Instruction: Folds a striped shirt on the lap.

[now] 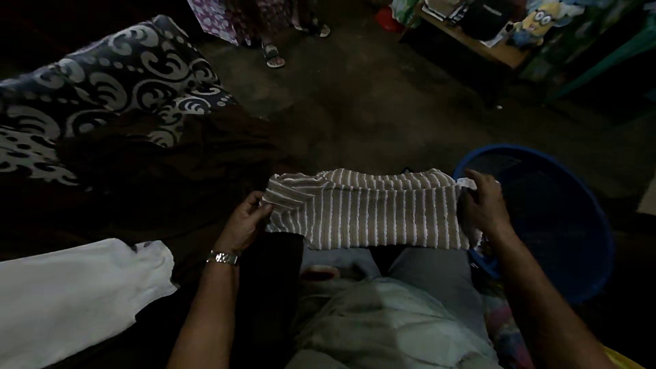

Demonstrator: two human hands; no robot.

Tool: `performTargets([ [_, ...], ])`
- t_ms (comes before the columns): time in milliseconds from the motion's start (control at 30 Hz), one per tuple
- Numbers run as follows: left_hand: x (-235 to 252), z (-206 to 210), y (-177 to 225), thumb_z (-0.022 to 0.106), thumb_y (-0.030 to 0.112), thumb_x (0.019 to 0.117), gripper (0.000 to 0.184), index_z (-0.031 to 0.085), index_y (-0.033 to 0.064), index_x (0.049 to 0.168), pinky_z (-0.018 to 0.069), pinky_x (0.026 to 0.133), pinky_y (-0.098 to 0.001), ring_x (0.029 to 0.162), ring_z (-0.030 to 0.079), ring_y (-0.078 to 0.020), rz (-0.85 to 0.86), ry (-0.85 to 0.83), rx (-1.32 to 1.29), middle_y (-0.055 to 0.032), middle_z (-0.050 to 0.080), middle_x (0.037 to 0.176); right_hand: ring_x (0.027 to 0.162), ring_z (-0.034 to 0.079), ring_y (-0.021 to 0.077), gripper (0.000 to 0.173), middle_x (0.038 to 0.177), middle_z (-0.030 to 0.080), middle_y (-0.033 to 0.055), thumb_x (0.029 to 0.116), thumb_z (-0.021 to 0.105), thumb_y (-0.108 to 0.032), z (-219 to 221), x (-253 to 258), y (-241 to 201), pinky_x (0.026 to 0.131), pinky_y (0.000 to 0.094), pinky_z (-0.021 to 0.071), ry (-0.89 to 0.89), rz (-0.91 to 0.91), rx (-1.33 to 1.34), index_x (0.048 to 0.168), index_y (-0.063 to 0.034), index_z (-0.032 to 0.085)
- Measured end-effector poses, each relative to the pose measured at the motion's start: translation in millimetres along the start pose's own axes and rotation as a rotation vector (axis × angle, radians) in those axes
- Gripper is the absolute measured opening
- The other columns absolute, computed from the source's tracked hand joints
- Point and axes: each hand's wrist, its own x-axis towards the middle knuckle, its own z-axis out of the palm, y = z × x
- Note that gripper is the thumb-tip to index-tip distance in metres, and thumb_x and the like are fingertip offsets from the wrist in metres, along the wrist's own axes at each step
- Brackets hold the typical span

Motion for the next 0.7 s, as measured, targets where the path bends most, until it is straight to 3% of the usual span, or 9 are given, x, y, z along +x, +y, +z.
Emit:
performTargets([
  [67, -8, 6, 6, 0.049, 0.001, 0.0970, 0.023, 0.057, 0.0109, 0.116, 0.0578, 0.073, -0.0200, 0.078, 0.066, 0.0002, 0.037, -0.018, 0.006, 0.0085, 0.069, 0.091, 0.134, 0.045, 0.0522, 0.041, 0.143, 0.049, 0.0331, 0.1008, 0.057, -0.010, 5, 2, -42, 0.110, 0.0647, 0.0385, 0.047, -0.107, 0.010, 0.139, 0.0051, 0.056],
  [200, -14, 17, 8, 0.048, -0.001, 0.0942, 0.026, 0.059, 0.0132, 0.113, 0.0585, 0.076, -0.0210, 0.083, 0.068, -0.0003, 0.128, -0.073, -0.057, 0.0102, 0.071, 0.095, 0.120, 0.059, 0.0423, 0.026, 0.123, 0.065, 0.0241, 0.0990, 0.062, -0.013, 45, 6, -122, 0.101, 0.0559, 0.0492, 0.004, -0.512, 0.136, 0.119, 0.0006, 0.071],
  [333, -15, 25, 7, 0.048, 0.002, 0.0947, 0.025, 0.060, 0.0157, 0.111, 0.0587, 0.073, -0.0208, 0.080, 0.068, -0.0008, 0.144, -0.087, -0.114, 0.0105, 0.072, 0.093, 0.112, 0.063, 0.0352, 0.023, 0.115, 0.070, 0.0146, 0.0980, 0.066, -0.016, 97, 11, -184, 0.096, 0.0513, 0.0516, -0.108, -0.762, 0.253, 0.116, -0.0065, 0.074],
  [433, -16, 25, 6, 0.049, 0.001, 0.0943, 0.024, 0.060, 0.0146, 0.111, 0.0587, 0.078, -0.0221, 0.085, 0.068, -0.0014, 0.174, -0.098, -0.109, 0.0102, 0.072, 0.097, 0.110, 0.062, 0.0371, 0.029, 0.116, 0.068, 0.0173, 0.0952, 0.071, -0.021, 126, 12, -210, 0.093, 0.0539, 0.0519, -0.163, -0.761, 0.293, 0.119, -0.0055, 0.072],
  [567, -18, 20, 4, 0.052, 0.003, 0.0961, 0.021, 0.060, 0.0111, 0.113, 0.0584, 0.082, -0.0230, 0.090, 0.068, -0.0011, 0.200, -0.088, -0.019, 0.0105, 0.071, 0.100, 0.109, 0.061, 0.0384, 0.021, 0.107, 0.068, 0.0190, 0.0967, 0.070, -0.018, 130, 14, -226, 0.096, 0.0571, 0.0469, -0.378, -0.623, 0.353, 0.104, 0.0017, 0.074],
  [700, -16, 21, 1, 0.055, 0.003, 0.0991, 0.013, 0.062, 0.0050, 0.110, 0.0594, 0.074, -0.0221, 0.079, 0.069, -0.0018, 0.125, 0.061, 0.031, 0.0072, 0.072, 0.090, 0.100, 0.062, 0.0344, 0.012, 0.098, 0.068, 0.0155, 0.0957, 0.067, -0.009, 127, 20, -215, 0.091, 0.0542, 0.0476, -0.289, -0.611, 0.493, 0.098, 0.0011, 0.073],
])
